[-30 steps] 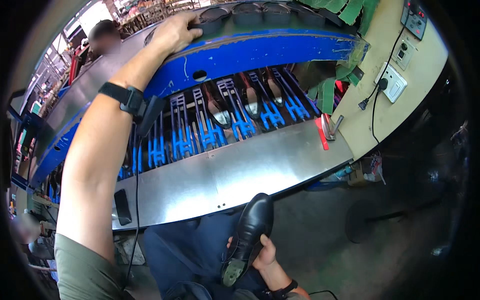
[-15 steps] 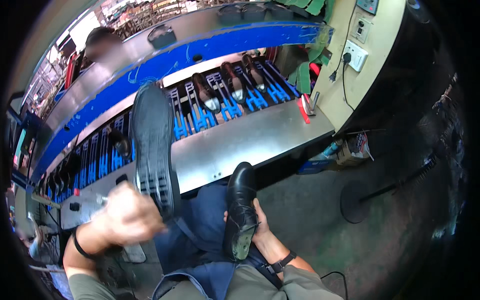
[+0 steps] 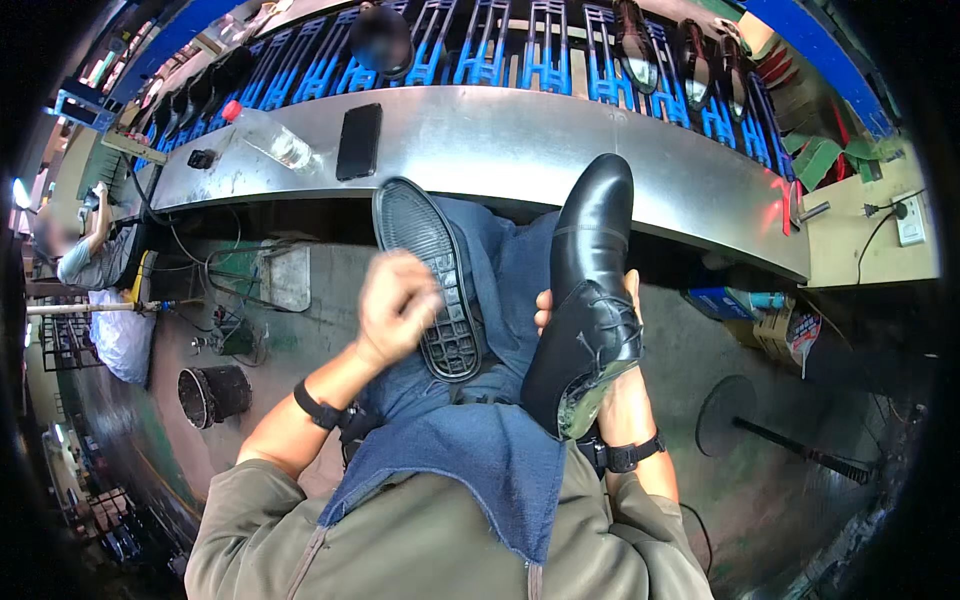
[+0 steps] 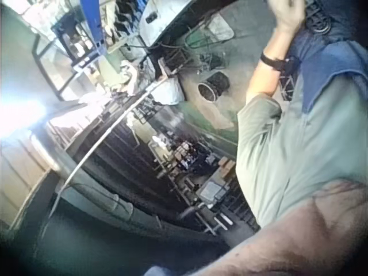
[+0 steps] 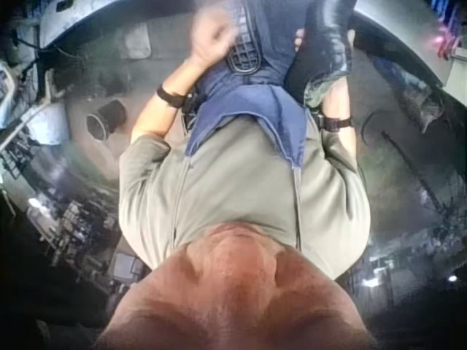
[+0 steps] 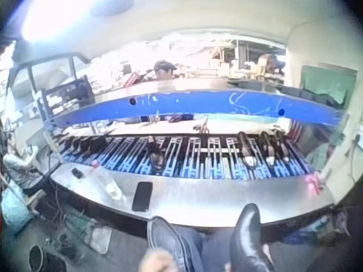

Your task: Assembling and inspecting shoes on a production line conveyor.

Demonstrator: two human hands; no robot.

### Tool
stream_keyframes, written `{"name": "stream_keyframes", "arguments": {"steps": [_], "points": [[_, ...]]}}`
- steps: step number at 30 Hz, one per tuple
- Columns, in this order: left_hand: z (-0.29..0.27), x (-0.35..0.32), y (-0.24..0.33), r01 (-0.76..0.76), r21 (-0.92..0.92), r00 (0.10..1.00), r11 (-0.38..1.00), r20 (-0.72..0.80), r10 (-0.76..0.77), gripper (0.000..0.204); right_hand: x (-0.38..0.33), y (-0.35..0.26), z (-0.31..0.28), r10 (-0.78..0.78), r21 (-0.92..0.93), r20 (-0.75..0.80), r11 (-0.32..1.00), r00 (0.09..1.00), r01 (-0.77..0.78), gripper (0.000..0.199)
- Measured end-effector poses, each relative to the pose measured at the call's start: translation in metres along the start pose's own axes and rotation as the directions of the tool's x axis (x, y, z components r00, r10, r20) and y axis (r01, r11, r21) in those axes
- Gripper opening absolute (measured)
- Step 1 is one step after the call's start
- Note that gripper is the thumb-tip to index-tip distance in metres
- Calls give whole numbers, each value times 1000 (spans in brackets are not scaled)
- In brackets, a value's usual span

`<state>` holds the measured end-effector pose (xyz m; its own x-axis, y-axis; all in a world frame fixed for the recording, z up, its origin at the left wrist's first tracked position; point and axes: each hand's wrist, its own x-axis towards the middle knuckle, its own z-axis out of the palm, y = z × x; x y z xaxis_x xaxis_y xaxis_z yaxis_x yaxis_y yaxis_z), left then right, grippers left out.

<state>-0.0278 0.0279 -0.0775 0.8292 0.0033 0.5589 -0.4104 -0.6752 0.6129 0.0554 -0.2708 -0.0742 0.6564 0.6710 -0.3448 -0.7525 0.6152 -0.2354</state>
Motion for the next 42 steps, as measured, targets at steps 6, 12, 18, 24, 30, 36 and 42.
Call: {"name": "stream_keyframes", "arguments": {"steps": [6, 12, 18, 24, 30, 36, 42], "points": [[-2, 53, -113, 685, -638, 587, 353, 196, -785, 34, -1, 7, -5, 25, 6, 93, 1000, 995, -25, 97], [-11, 77, -80, 409, -913, 676, 5, 299, -673, 37, -18, 5, -39, 59, -165, -29, 984, 998, -63, 96], [-37, 77, -21, 360, -933, 855, -20, 338, -393, 71, -24, -28, -4, 222, -491, 203, 866, 954, -97, 90], [-24, 95, 35, 316, -939, 875, -136, 344, -341, 86, -17, -16, 56, 200, -697, 160, 716, 967, -33, 76], [-15, 114, 89, 397, -894, 900, 209, 335, -278, 81, -16, -8, 78, 157, -732, 315, 668, 936, 134, 75], [-14, 114, 108, 385, -783, 923, 488, 323, -210, 81, -26, -6, 70, 93, -698, 336, 692, 937, 182, 78], [-9, 110, 114, 340, -775, 940, 533, 293, -174, 79, -30, -7, 68, 100, -696, 334, 697, 937, 174, 77]]}}
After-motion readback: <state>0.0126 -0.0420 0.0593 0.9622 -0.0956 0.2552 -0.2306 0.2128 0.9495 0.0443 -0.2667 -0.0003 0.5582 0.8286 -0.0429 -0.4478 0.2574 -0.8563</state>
